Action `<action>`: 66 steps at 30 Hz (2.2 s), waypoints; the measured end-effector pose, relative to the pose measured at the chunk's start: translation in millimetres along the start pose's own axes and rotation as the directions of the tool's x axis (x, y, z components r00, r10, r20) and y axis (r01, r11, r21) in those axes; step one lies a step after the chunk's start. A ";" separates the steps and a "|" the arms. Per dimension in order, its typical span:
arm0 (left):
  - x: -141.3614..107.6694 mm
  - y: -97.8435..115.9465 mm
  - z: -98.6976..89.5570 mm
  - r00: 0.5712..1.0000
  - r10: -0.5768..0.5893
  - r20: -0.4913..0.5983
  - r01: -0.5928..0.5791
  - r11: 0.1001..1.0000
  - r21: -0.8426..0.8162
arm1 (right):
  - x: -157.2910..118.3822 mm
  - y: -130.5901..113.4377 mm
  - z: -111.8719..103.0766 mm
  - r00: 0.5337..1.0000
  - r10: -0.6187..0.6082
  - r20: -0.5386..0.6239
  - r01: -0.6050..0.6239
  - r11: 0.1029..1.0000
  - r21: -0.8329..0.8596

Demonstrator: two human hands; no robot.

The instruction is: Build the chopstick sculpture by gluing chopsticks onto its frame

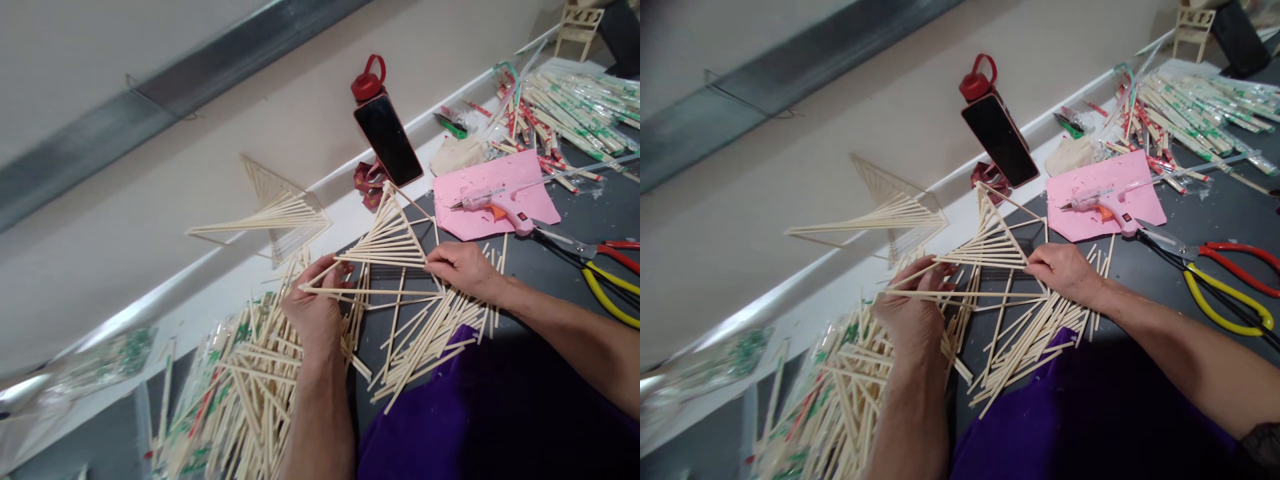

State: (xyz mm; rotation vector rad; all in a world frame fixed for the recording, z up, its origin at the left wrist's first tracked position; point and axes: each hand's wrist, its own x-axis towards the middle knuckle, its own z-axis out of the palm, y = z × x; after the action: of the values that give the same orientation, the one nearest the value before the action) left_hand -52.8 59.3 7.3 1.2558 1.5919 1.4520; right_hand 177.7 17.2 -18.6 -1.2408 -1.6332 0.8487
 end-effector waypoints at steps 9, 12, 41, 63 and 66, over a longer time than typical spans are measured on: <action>0.7 -2.9 -0.8 0.998 0.059 0.018 -0.059 0.998 0.004 | -2.3 -0.2 -0.4 0.999 -0.023 -0.022 0.023 0.999 0.022; 1.2 -3.9 -1.7 0.999 0.041 0.026 -0.041 0.999 0.005 | -2.8 -0.5 -0.9 0.999 -0.028 -0.023 0.029 0.999 0.020; 0.0 0.5 1.2 1.000 0.019 0.015 -0.019 1.000 -0.002 | -2.1 -1.2 -3.3 1.000 -0.022 -0.011 0.022 1.000 -0.015; 1.3 -2.3 1.9 0.998 -0.056 0.007 0.056 0.996 -0.071 | -4.8 -0.1 -4.4 0.998 -0.053 -0.023 0.052 0.998 -0.047; 0.6 -1.4 2.4 0.998 -0.056 -0.002 0.056 0.996 -0.071 | -4.7 0.0 -4.6 0.998 -0.056 -0.019 0.055 0.997 -0.053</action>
State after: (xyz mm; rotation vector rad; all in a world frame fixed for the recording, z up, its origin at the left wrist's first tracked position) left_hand -51.1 60.8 5.5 1.1594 1.5521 1.4645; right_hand 182.4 12.6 -18.0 -1.2300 -1.6754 0.7611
